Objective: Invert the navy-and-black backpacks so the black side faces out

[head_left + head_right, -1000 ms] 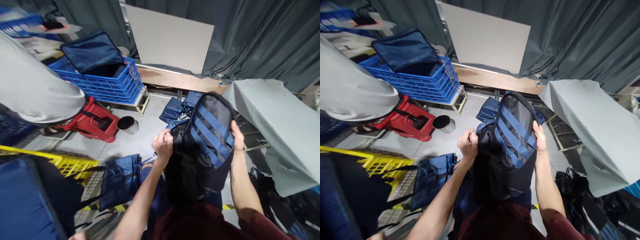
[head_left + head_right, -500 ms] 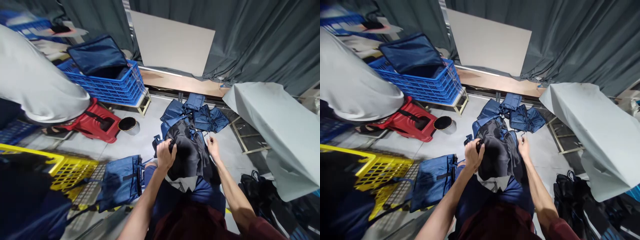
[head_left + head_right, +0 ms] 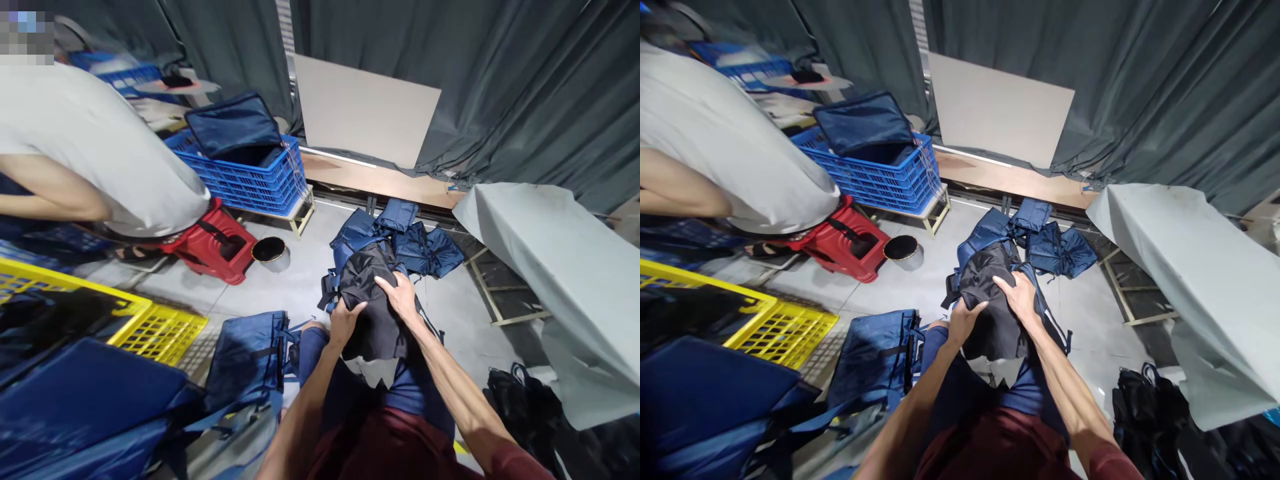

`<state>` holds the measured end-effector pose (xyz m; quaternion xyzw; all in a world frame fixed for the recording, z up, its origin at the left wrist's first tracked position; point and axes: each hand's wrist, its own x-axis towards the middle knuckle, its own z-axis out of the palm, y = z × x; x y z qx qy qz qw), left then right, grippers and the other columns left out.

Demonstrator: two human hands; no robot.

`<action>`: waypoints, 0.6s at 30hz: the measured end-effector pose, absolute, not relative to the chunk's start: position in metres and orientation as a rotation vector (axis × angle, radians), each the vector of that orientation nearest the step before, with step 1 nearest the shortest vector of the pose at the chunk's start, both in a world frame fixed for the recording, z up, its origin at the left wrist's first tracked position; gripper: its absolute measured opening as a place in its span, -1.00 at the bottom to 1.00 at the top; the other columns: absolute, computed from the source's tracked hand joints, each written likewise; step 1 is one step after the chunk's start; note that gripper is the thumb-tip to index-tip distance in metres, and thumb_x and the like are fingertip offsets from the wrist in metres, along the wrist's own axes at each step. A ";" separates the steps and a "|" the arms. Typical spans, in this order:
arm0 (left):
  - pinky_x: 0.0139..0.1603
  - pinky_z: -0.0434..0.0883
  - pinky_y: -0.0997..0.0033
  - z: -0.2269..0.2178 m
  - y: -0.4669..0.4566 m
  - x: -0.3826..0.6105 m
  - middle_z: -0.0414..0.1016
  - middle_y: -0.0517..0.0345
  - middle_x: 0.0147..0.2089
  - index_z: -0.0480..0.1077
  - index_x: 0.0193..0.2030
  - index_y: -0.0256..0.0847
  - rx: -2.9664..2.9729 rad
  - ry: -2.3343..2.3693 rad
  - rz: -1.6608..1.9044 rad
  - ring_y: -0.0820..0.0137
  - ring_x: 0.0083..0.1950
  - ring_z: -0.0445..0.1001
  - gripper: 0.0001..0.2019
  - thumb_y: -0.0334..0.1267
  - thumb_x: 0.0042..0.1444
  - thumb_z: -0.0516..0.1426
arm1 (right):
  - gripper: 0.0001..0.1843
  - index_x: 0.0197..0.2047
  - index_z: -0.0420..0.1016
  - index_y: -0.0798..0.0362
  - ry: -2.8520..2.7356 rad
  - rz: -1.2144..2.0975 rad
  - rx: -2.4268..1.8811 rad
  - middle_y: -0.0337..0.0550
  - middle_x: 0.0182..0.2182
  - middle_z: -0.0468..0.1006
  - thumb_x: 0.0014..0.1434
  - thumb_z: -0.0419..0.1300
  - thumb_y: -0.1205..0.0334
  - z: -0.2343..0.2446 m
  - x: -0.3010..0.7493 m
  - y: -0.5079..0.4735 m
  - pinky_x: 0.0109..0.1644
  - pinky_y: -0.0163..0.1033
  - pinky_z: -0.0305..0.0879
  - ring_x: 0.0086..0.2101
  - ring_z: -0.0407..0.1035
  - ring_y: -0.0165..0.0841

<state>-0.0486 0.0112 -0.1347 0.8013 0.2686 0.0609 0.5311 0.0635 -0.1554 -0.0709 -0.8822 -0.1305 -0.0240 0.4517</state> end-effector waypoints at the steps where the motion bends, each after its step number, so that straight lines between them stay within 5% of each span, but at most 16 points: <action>1: 0.35 0.55 0.12 -0.124 0.013 -0.047 0.72 -0.22 0.27 0.57 0.27 -0.18 1.966 0.638 0.188 -0.04 0.36 0.66 -0.58 -0.05 0.37 0.37 | -0.30 -0.38 0.42 -0.06 -0.299 -0.085 -2.126 -0.17 -0.34 0.56 0.32 0.25 -0.56 -0.060 0.066 -0.158 -0.03 -0.16 0.36 -0.22 0.44 -0.20; 4: 0.14 0.56 0.16 -0.093 0.020 -0.045 0.78 -0.17 0.07 0.61 0.20 -0.15 2.168 0.587 0.302 -0.07 0.18 0.73 -0.54 0.13 0.38 0.36 | -0.37 -0.32 0.52 -0.02 -0.237 -0.211 -1.997 -0.18 -0.31 0.58 0.34 0.29 -0.47 -0.026 0.066 -0.172 -0.06 -0.17 0.37 -0.24 0.43 -0.23; 8: -0.01 0.51 0.18 -0.081 0.011 -0.039 0.78 -0.18 -0.10 0.57 0.37 -0.19 2.433 0.576 0.194 -0.11 0.04 0.76 -0.27 0.38 0.36 0.30 | -0.38 -0.17 0.64 0.03 -0.103 -0.334 -1.918 -0.07 -0.17 0.69 0.36 0.26 -0.43 -0.033 0.065 -0.198 0.06 -0.12 0.44 -0.12 0.52 -0.15; 13: 0.03 0.50 0.23 -0.111 -0.007 -0.033 0.80 -0.23 0.01 0.60 0.37 -0.18 2.600 0.606 -0.267 -0.07 0.09 0.77 -0.42 0.20 0.45 0.29 | -0.24 -0.26 0.66 0.05 0.135 0.137 -1.944 0.10 -0.18 0.77 0.24 0.19 -0.56 -0.118 0.062 -0.210 0.12 0.00 0.48 -0.05 0.59 0.03; 18: 0.02 0.47 0.23 -0.124 0.019 -0.041 0.78 -0.27 -0.01 0.66 0.31 -0.17 2.680 0.573 -0.157 -0.11 0.10 0.75 -0.45 0.22 0.47 0.25 | -0.23 -0.18 0.71 0.07 0.120 0.115 -1.879 0.12 -0.10 0.78 0.34 0.15 -0.54 -0.132 0.046 -0.192 0.16 0.00 0.50 0.01 0.60 0.05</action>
